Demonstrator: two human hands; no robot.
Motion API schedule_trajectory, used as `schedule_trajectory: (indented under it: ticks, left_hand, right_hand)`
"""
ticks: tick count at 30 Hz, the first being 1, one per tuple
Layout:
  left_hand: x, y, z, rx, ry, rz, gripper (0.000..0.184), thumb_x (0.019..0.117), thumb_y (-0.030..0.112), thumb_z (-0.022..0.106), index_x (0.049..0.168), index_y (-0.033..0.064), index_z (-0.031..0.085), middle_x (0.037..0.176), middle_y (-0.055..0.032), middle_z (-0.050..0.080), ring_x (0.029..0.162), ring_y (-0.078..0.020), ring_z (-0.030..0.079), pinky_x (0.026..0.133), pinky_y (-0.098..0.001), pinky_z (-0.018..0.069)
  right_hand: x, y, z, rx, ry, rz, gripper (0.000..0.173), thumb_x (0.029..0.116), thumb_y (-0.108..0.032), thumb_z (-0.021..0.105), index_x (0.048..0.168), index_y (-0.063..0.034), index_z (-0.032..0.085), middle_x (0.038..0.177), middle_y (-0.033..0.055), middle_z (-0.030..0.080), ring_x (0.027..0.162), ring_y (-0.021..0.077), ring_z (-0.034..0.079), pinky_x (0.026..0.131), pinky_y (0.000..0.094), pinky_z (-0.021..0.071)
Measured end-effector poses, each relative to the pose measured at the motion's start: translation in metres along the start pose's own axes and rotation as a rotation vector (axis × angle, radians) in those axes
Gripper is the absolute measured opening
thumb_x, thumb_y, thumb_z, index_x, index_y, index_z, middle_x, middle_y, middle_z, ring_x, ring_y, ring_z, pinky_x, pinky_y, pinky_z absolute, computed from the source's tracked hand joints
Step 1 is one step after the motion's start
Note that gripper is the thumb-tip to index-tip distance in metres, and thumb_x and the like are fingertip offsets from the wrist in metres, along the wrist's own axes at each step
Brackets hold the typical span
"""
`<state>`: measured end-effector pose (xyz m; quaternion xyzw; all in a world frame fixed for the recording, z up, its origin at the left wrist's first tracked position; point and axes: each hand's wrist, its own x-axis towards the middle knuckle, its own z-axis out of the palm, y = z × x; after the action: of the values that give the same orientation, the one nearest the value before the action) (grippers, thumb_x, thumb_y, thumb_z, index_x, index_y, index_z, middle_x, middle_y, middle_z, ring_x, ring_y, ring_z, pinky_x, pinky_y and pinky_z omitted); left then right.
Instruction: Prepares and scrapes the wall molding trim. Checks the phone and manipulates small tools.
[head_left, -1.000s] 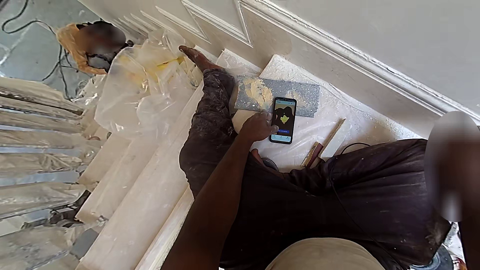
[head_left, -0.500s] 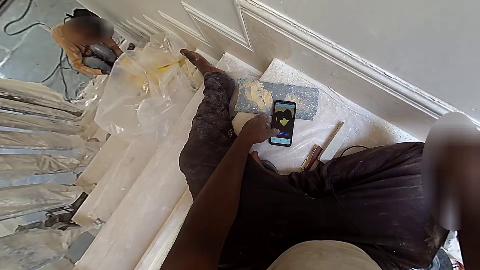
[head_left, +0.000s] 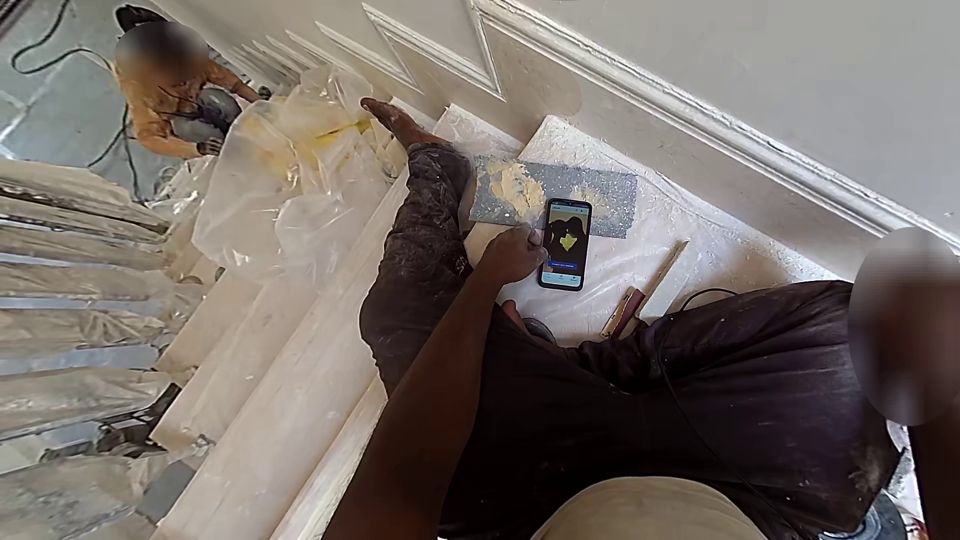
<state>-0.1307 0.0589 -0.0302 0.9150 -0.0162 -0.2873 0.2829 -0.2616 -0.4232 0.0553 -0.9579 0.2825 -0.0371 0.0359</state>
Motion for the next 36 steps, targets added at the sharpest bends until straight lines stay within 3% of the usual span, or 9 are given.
schedule_trajectory:
  ticks: [8, 13, 16, 19, 24, 28, 31, 34, 36]
  left_hand:
    - [-0.004, 0.005, 0.002, 0.043, -0.037, -0.009, 0.055, 0.0943, 0.041, 0.075, 0.128, 0.0013, 0.059, 0.109, -0.0181, 0.067, 0.106, -0.0343, 0.065, 0.096, -0.0588, 0.0498]
    - [-0.002, 0.009, 0.001, 0.079, -0.042, -0.014, 0.051, 0.0971, 0.042, 0.071, 0.127, 0.0028, 0.058, 0.108, -0.0172, 0.067, 0.106, -0.0341, 0.065, 0.095, -0.0586, 0.05]
    - [-0.001, 0.004, -0.001, -0.002, -0.04, 0.005, 0.046, 0.1013, 0.039, 0.065, 0.127, 0.0021, 0.059, 0.109, -0.0172, 0.069, 0.106, -0.0325, 0.066, 0.096, -0.0576, 0.0496]
    - [-0.008, -0.002, -0.002, -0.04, -0.019, 0.029, 0.043, 0.103, 0.034, 0.063, 0.127, -0.001, 0.062, 0.113, -0.021, 0.068, 0.11, -0.0357, 0.066, 0.099, -0.0606, 0.0489]
    - [-0.019, -0.005, -0.003, 0.086, 0.0, 0.086, 0.035, 0.1062, 0.03, 0.059, 0.122, -0.0009, 0.065, 0.108, -0.022, 0.069, 0.103, -0.0374, 0.067, 0.094, -0.0619, 0.051]
    - [-0.054, -0.023, -0.015, 0.153, 0.036, 0.086, 0.038, 0.1053, 0.03, 0.059, 0.126, -0.0013, 0.063, 0.107, -0.0229, 0.069, 0.101, -0.039, 0.067, 0.093, -0.0641, 0.0506]
    - [-0.094, -0.041, -0.024, 0.125, 0.174, 0.107, 0.044, 0.1041, 0.031, 0.054, 0.129, -0.0043, 0.061, 0.111, -0.0249, 0.069, 0.104, -0.0395, 0.068, 0.094, -0.0623, 0.0515]
    - [-0.118, -0.045, -0.02, 0.062, 0.306, 0.105, 0.038, 0.1041, 0.026, 0.054, 0.123, -0.006, 0.064, 0.104, -0.0232, 0.07, 0.094, -0.0332, 0.068, 0.087, -0.0542, 0.0534]
    - [-0.116, -0.039, -0.013, 0.133, 0.292, 0.098, 0.037, 0.1036, 0.025, 0.053, 0.121, -0.0049, 0.065, 0.104, -0.0236, 0.07, 0.096, -0.0366, 0.068, 0.088, -0.0583, 0.0525]
  right_hand:
    - [-0.001, 0.004, 0.002, 0.009, 0.017, 0.004, 0.063, 0.1071, -0.052, 0.031, 0.117, 0.0051, 0.058, 0.109, 0.0384, 0.064, 0.105, 0.0605, 0.062, 0.076, 0.0777, 0.044]
    - [-0.001, 0.004, 0.001, 0.027, 0.02, 0.009, 0.063, 0.1072, -0.051, 0.032, 0.123, 0.004, 0.057, 0.114, 0.0392, 0.063, 0.108, 0.0609, 0.061, 0.079, 0.079, 0.0434]
    - [-0.001, 0.003, -0.002, 0.058, 0.047, 0.003, 0.057, 0.1073, -0.045, 0.032, 0.122, 0.0052, 0.056, 0.109, 0.0395, 0.063, 0.104, 0.0621, 0.062, 0.076, 0.0791, 0.0431]
    - [-0.007, -0.003, -0.007, 0.167, 0.041, 0.065, 0.05, 0.107, -0.035, 0.034, 0.129, 0.0072, 0.051, 0.114, 0.0401, 0.061, 0.108, 0.0617, 0.06, 0.083, 0.0794, 0.043]
    - [-0.015, 0.008, -0.007, 0.321, 0.14, 0.076, 0.036, 0.1074, -0.027, 0.042, 0.118, 0.0014, 0.061, 0.099, 0.027, 0.069, 0.092, 0.0482, 0.068, 0.075, 0.0705, 0.0506]
    - [-0.026, 0.017, -0.001, 0.363, 0.188, -0.06, 0.034, 0.1076, -0.031, 0.051, 0.116, -0.0055, 0.072, 0.106, 0.017, 0.072, 0.101, 0.0348, 0.069, 0.086, 0.059, 0.0537]
    - [-0.009, 0.021, -0.005, 0.278, 0.098, -0.125, 0.035, 0.109, -0.031, 0.049, 0.115, -0.0059, 0.073, 0.106, 0.0184, 0.072, 0.1, 0.0378, 0.07, 0.084, 0.0611, 0.0545]
    - [0.023, 0.01, -0.012, 0.185, -0.088, -0.169, 0.038, 0.1104, -0.036, 0.046, 0.123, -0.0103, 0.071, 0.114, 0.019, 0.073, 0.106, 0.0412, 0.07, 0.087, 0.0656, 0.0532]
    - [0.038, -0.009, -0.008, 0.138, -0.158, -0.203, 0.039, 0.1098, -0.039, 0.046, 0.121, -0.011, 0.072, 0.109, 0.0199, 0.073, 0.102, 0.0427, 0.07, 0.084, 0.0666, 0.0536]
